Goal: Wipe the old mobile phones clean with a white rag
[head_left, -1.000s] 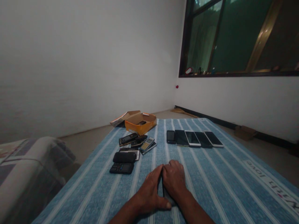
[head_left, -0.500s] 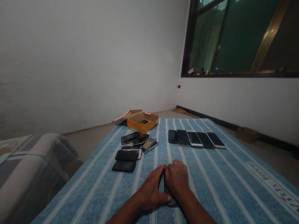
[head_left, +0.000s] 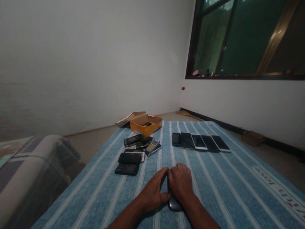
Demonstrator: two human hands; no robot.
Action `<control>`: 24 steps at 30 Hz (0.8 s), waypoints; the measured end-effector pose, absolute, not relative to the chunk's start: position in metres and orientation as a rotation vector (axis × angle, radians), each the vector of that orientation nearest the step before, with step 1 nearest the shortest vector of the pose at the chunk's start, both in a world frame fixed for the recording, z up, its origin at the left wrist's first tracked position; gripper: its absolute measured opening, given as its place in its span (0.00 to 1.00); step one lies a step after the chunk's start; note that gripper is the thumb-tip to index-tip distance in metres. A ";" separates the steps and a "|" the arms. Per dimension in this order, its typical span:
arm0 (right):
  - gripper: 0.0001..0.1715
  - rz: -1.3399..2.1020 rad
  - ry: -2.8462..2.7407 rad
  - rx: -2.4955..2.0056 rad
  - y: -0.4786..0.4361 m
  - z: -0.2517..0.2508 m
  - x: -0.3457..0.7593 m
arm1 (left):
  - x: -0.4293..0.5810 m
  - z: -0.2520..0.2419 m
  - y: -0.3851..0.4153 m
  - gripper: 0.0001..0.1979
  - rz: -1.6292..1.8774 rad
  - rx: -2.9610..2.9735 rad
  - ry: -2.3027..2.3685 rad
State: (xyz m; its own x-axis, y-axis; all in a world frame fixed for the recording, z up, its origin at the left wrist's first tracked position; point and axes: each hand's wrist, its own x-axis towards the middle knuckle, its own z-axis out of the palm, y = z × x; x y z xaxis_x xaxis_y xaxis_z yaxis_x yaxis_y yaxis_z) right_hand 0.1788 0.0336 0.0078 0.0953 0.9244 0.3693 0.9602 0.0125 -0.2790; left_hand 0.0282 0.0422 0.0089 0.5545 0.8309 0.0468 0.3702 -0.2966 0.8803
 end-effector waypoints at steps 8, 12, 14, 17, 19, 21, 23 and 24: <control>0.12 -0.125 -1.916 -1.821 0.033 0.008 0.179 | 0.027 0.005 0.044 0.47 0.660 1.888 0.966; 0.12 -0.132 -1.857 -1.909 0.033 0.007 0.179 | 0.026 0.005 0.044 0.47 0.652 1.899 0.977; 0.12 -0.127 -1.823 -1.940 0.033 0.006 0.180 | 0.026 0.004 0.044 0.47 0.640 1.906 0.988; 0.12 -0.111 -1.851 -1.894 0.033 0.006 0.181 | 0.026 0.005 0.044 0.45 0.652 1.904 0.993; 0.11 -0.100 -1.905 -1.827 0.033 0.006 0.181 | 0.027 0.006 0.044 0.44 0.679 1.906 0.986; 0.10 -0.104 -1.926 -1.806 0.033 0.005 0.181 | 0.027 0.006 0.044 0.43 0.698 1.911 0.981; 0.10 -0.124 -1.892 -1.852 0.033 0.006 0.181 | 0.027 0.005 0.044 0.43 0.696 1.909 0.990; 0.11 -0.136 -1.864 -1.885 0.032 0.006 0.180 | 0.027 0.003 0.044 0.43 0.691 1.905 0.998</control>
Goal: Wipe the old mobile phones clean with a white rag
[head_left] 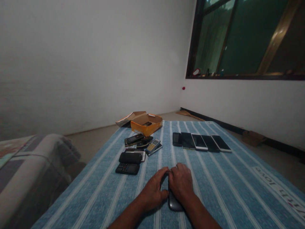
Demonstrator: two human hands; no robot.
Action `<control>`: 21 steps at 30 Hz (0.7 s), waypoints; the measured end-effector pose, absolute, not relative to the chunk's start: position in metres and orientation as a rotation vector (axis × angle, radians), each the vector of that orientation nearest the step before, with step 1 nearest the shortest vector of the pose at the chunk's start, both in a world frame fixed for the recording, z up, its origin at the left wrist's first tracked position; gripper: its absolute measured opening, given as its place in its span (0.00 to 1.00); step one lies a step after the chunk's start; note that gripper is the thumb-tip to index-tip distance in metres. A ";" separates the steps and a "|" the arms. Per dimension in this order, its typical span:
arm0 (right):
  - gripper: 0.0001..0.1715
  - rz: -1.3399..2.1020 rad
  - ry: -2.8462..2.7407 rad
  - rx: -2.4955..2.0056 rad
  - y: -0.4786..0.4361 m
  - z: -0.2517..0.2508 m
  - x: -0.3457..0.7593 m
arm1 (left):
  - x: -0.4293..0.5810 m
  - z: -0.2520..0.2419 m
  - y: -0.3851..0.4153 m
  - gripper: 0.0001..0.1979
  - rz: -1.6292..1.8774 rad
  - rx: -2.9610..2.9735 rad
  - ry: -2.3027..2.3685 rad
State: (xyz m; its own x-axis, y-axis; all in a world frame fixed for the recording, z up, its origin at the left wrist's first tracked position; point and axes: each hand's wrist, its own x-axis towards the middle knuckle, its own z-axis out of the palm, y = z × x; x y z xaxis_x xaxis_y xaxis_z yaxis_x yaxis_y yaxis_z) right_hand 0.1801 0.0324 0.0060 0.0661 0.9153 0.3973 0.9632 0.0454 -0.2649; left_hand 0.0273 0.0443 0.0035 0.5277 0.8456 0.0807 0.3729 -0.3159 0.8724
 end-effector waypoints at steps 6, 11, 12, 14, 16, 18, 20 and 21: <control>0.11 -0.135 -1.820 -1.900 0.031 0.006 0.180 | 0.027 -0.001 0.046 0.42 0.703 1.898 0.991; 0.11 -0.093 -1.907 -1.810 0.031 0.007 0.180 | 0.028 0.004 0.045 0.41 0.744 1.914 0.974; 0.11 -0.092 -1.897 -1.836 0.031 0.007 0.179 | 0.028 0.005 0.045 0.40 0.739 1.915 0.985; 0.12 -0.095 -1.858 -1.905 0.030 0.009 0.179 | 0.028 0.006 0.044 0.40 0.719 1.923 1.012; 0.12 -0.106 -1.818 -1.962 0.030 0.009 0.178 | 0.028 0.006 0.044 0.40 0.697 1.930 1.035; 0.13 -0.117 -1.808 -1.977 0.030 0.009 0.178 | 0.028 0.004 0.044 0.40 0.690 1.933 1.045; 0.13 -0.117 -1.839 -1.942 0.030 0.008 0.178 | 0.028 0.002 0.045 0.41 0.702 1.933 1.037; 0.12 -0.113 -1.861 -1.915 0.031 0.007 0.178 | 0.029 0.001 0.046 0.41 0.713 1.932 1.028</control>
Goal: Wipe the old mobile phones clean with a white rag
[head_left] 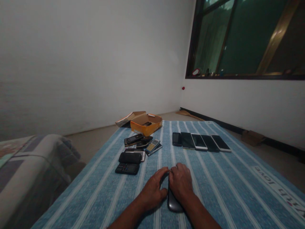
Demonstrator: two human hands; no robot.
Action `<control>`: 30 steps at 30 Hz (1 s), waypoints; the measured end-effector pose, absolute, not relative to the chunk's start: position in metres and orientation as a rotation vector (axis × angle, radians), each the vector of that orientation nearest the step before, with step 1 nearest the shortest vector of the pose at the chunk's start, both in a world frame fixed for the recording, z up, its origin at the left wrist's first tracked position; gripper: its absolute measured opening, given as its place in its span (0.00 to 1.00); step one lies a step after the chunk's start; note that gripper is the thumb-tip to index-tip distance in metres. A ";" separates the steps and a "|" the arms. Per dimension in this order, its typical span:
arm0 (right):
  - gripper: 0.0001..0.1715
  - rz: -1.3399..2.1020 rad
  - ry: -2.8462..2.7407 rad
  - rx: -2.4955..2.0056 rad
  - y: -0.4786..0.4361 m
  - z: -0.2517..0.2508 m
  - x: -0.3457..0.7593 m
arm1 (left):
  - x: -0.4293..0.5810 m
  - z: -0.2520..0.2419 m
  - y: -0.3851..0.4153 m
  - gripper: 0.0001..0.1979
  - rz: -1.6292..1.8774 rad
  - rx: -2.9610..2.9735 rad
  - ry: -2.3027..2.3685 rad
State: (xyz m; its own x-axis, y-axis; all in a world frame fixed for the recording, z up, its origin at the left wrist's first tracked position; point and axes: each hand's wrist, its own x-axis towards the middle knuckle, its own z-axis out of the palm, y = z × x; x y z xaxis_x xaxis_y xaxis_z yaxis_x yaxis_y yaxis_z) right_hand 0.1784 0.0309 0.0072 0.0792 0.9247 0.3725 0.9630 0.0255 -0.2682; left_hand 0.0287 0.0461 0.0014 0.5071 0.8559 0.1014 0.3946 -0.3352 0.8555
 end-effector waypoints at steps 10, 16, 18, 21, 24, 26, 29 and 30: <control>0.12 -0.136 -1.836 -1.932 0.031 0.007 0.179 | 0.027 -0.002 0.047 0.39 0.759 1.871 1.010; 0.10 -0.103 -1.881 -1.816 0.032 0.003 0.179 | 0.029 -0.002 0.047 0.37 0.826 1.868 0.983; 0.10 -0.089 -1.895 -1.779 0.033 0.002 0.180 | 0.030 -0.002 0.047 0.36 0.859 1.853 0.970; 0.11 -0.119 -1.878 -1.824 0.034 0.002 0.182 | 0.030 -0.004 0.048 0.34 0.876 1.844 0.971; 0.12 -0.163 -1.845 -1.891 0.033 0.003 0.184 | 0.029 -0.005 0.048 0.34 0.864 1.837 0.995; 0.11 -0.181 -1.838 -1.891 0.033 0.002 0.184 | 0.029 -0.004 0.048 0.34 0.856 1.837 1.003; 0.10 -0.175 -1.869 -1.827 0.032 0.002 0.183 | 0.030 0.000 0.047 0.32 0.877 1.839 0.968; 0.10 -0.169 -1.880 -1.808 0.033 0.001 0.182 | 0.031 0.001 0.047 0.32 0.889 1.836 0.954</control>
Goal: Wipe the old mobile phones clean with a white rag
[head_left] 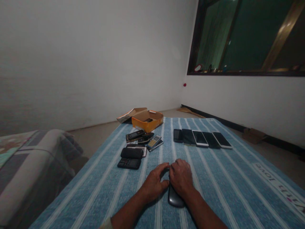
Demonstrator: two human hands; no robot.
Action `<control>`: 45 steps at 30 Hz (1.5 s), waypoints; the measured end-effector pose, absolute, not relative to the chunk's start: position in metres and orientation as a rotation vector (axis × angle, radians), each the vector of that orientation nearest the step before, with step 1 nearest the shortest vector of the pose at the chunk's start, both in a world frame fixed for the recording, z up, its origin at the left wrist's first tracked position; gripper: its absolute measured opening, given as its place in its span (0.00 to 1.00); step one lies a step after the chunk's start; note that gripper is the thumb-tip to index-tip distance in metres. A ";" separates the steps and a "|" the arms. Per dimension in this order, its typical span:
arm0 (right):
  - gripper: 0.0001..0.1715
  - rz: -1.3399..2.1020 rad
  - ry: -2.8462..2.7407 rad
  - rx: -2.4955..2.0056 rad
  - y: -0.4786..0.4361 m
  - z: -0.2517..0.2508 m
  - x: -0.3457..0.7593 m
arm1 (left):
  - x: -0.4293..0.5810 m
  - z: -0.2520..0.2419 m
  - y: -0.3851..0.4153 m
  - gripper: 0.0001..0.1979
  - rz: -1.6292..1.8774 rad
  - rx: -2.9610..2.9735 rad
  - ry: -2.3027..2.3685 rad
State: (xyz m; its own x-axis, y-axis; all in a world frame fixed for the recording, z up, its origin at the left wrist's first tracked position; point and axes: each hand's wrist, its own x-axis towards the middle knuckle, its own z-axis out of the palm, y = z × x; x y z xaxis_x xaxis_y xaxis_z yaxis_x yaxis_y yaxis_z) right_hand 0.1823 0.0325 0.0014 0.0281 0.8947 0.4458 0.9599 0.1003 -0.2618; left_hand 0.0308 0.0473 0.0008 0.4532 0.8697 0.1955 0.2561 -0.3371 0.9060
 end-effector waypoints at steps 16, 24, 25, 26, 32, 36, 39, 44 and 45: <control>0.10 -0.188 -1.915 -1.832 0.031 0.001 0.186 | 0.034 0.014 0.045 0.18 0.945 1.835 1.004; 0.10 -0.171 -1.962 -1.803 0.030 0.002 0.190 | 0.036 0.014 0.045 0.12 0.960 1.870 1.036; 0.10 -0.168 -1.969 -1.800 0.030 0.002 0.190 | 0.036 0.014 0.045 0.12 0.964 1.868 1.045; 0.10 -0.165 -1.974 -1.798 0.029 0.002 0.191 | 0.036 0.014 0.046 0.11 0.967 1.865 1.054; 0.11 -0.156 -1.973 -1.802 0.026 0.003 0.192 | 0.036 0.019 0.045 0.11 0.968 1.852 1.070; 0.11 -0.139 -1.983 -1.784 0.023 0.002 0.194 | 0.036 0.023 0.043 0.11 0.966 1.851 1.074; 0.11 -0.128 -1.995 -1.775 0.022 0.002 0.195 | 0.037 0.023 0.043 0.10 0.956 1.844 1.076; 0.11 -0.129 -2.000 -1.750 0.022 0.003 0.194 | 0.037 0.022 0.044 0.09 0.939 1.835 1.079; 0.11 -0.118 -2.005 -1.736 0.022 0.003 0.194 | 0.037 0.022 0.044 0.08 0.936 1.834 1.081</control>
State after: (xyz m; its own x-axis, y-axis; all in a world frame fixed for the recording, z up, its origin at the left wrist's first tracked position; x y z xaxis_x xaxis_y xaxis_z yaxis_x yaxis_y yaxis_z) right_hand 0.1938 0.0216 0.0030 -0.0782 0.9095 0.4084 0.9512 0.1908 -0.2427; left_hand 0.0374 0.0440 0.0223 0.3630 0.9108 0.1964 0.3244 -0.3211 0.8897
